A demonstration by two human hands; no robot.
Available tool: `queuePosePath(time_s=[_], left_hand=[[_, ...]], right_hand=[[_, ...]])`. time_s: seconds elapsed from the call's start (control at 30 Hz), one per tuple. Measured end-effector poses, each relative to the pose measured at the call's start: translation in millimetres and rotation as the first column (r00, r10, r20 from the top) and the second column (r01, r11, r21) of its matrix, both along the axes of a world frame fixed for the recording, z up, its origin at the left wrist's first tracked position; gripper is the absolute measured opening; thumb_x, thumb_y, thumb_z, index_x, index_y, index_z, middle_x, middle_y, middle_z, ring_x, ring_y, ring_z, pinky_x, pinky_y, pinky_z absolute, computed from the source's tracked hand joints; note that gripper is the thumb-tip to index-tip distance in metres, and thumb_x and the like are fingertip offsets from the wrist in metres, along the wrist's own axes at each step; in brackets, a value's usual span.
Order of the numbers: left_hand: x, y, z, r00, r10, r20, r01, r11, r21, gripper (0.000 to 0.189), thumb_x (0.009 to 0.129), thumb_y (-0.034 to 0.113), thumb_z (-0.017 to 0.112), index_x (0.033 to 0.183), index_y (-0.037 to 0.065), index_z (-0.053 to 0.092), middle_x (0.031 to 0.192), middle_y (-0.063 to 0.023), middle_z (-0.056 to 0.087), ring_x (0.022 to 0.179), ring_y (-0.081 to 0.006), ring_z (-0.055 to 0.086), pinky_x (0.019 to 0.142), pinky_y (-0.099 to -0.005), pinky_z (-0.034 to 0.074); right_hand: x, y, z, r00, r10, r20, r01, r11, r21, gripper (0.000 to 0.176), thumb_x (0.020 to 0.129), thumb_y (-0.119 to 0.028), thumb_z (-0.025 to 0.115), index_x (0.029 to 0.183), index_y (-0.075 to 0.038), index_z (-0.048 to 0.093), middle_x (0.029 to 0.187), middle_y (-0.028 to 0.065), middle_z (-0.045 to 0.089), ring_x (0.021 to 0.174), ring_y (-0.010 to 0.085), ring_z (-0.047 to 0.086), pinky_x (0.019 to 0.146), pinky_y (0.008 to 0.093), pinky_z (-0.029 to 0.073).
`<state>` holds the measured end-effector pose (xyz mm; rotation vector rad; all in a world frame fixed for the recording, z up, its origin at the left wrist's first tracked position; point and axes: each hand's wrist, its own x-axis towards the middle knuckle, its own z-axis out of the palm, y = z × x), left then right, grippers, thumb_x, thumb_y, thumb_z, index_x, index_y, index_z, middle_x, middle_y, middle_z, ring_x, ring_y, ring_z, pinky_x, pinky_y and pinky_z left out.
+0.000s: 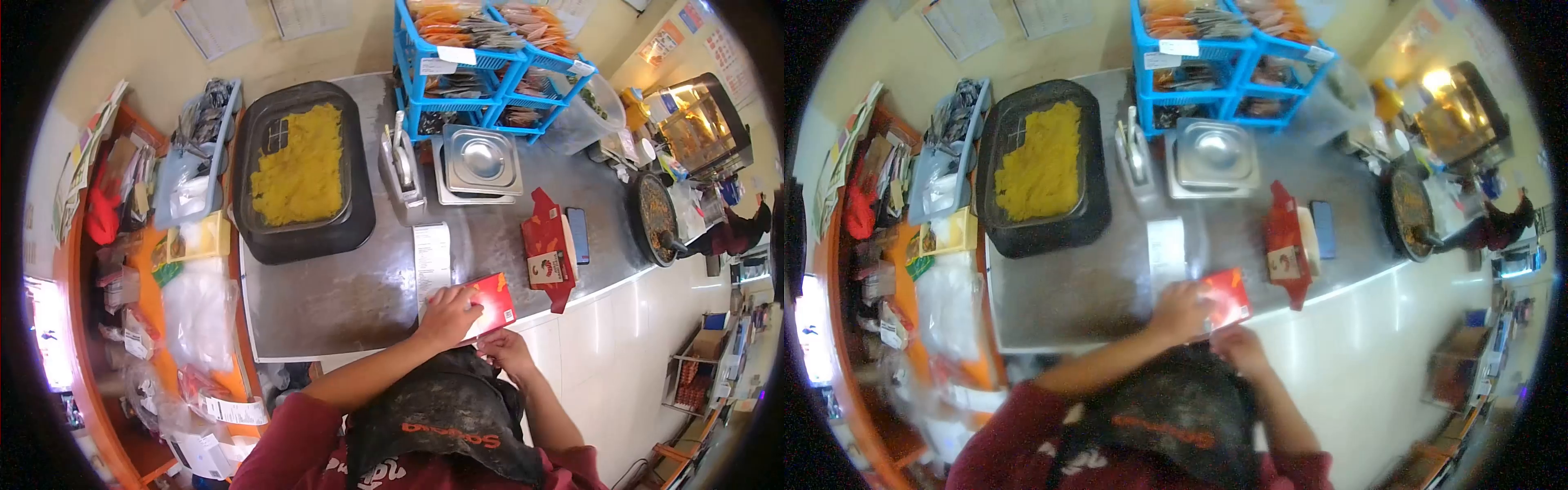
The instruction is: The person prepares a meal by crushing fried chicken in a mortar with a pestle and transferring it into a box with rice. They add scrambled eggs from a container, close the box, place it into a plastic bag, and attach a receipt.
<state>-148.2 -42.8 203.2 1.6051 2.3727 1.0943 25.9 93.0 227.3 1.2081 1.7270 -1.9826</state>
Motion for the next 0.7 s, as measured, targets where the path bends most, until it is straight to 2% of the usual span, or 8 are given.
queuePosePath(time_s=[0.03, 0.13, 0.17, 0.3, 0.4, 0.5, 0.63, 0.7], left_hand=[[-0.7, 6.7, -9.5, 1.000, 0.020, -0.001, -0.020, 0.992, -0.122, 0.029, 0.088, 0.027, 0.071, 0.114, 0.015, 0.071, 0.132, -0.0082, 0.059, 0.122, -0.0310, 0.054, 0.100, -0.0488, 0.042], [-17.9, 22.3, 18.0, 0.983, 0.179, 0.049, -0.168, 0.970, -0.176, 0.046, 0.086, 0.033, 0.076, 0.129, 0.019, 0.065, 0.130, -0.0108, 0.058, 0.125, -0.0327, 0.052, 0.100, -0.0493, 0.041], [-26.2, 26.2, 10.3, 0.985, 0.106, 0.135, -0.062, 0.953, -0.295, 0.063, 0.084, 0.038, 0.079, 0.142, 0.027, 0.056, 0.128, -0.0130, 0.058, 0.121, -0.0338, 0.054, 0.099, -0.0488, 0.041], [-34.0, 29.9, 3.6, 0.975, -0.024, 0.223, 0.105, 0.928, -0.359, 0.063, 0.085, 0.037, 0.078, 0.144, 0.030, 0.056, 0.128, -0.0134, 0.059, 0.117, -0.0347, 0.056, 0.096, -0.0472, 0.041], [-29.2, 21.6, 0.9, 0.988, -0.152, -0.037, 0.143, 0.974, -0.177, 0.059, 0.087, 0.036, 0.077, 0.142, 0.026, 0.059, 0.129, -0.0127, 0.059, 0.119, -0.0343, 0.057, 0.097, -0.0490, 0.041], [-11.0, 12.0, 26.5, 0.929, -0.363, -0.069, 0.332, 0.903, -0.274, 0.058, 0.086, 0.036, 0.077, 0.140, 0.019, 0.061, 0.141, -0.0144, 0.055, 0.133, -0.0347, 0.050, 0.107, -0.0535, 0.037], [16.9, -4.5, 35.5, 0.957, -0.288, 0.042, 0.288, 0.918, -0.271, 0.062, 0.086, 0.034, 0.076, 0.140, 0.009, 0.058, 0.161, -0.0143, 0.040, 0.155, -0.0311, 0.025, 0.123, -0.0628, 0.019], [13.8, -3.7, 24.6, 0.957, -0.291, 0.004, 0.278, 0.912, -0.300, 0.064, 0.086, 0.034, 0.076, 0.142, 0.008, 0.057, 0.162, -0.0123, 0.039, 0.155, -0.0296, 0.026, 0.121, -0.0655, 0.019]], right_hand=[[1.6, -1.5, -6.2, 0.995, -0.073, -0.066, 0.072, 0.997, -0.028, 0.019, 0.092, -0.011, 0.080, 0.099, -0.004, 0.064, 0.083, 0.0081, 0.074, 0.063, 0.0099, 0.063, 0.051, 0.0223, 0.046], [16.7, -13.8, -17.1, 0.979, -0.142, -0.149, 0.140, 0.990, -0.027, 0.018, 0.093, -0.011, 0.079, 0.099, -0.004, 0.063, 0.085, 0.0086, 0.075, 0.066, 0.0112, 0.066, 0.054, 0.0223, 0.049], [23.2, -17.2, -28.8, 0.966, -0.189, -0.174, 0.184, 0.982, -0.044, 0.017, 0.095, -0.011, 0.077, 0.099, -0.004, 0.062, 0.088, 0.0092, 0.076, 0.070, 0.0124, 0.069, 0.059, 0.0238, 0.051], [23.4, -19.9, -45.5, 0.959, -0.196, -0.205, 0.191, 0.981, -0.046, 0.016, 0.096, -0.010, 0.075, 0.101, -0.004, 0.061, 0.090, 0.0107, 0.075, 0.074, 0.0134, 0.069, 0.066, 0.0257, 0.054], [25.8, -18.2, -31.7, 0.945, -0.216, -0.247, 0.189, 0.973, -0.129, 0.014, 0.098, -0.010, 0.072, 0.105, -0.002, 0.064, 0.091, 0.0092, 0.075, 0.076, 0.0128, 0.068, 0.070, 0.0257, 0.054], [30.0, -6.4, -51.2, 0.961, -0.030, -0.274, 0.015, 0.998, -0.058, 0.016, 0.100, -0.010, 0.069, 0.112, 0.000, 0.067, 0.093, 0.0069, 0.074, 0.079, 0.0117, 0.066, 0.073, 0.0265, 0.054], [25.5, 6.4, -35.7, 0.962, 0.084, -0.259, -0.094, 0.995, -0.029, 0.019, 0.102, -0.010, 0.067, 0.117, 0.000, 0.070, 0.095, 0.0052, 0.073, 0.078, 0.0101, 0.064, 0.073, 0.0252, 0.053], [26.1, 11.3, -36.1, 0.964, 0.082, -0.252, -0.093, 0.995, -0.030, 0.020, 0.102, -0.010, 0.067, 0.119, 0.000, 0.070, 0.095, 0.0049, 0.073, 0.077, 0.0095, 0.064, 0.072, 0.0239, 0.053]])
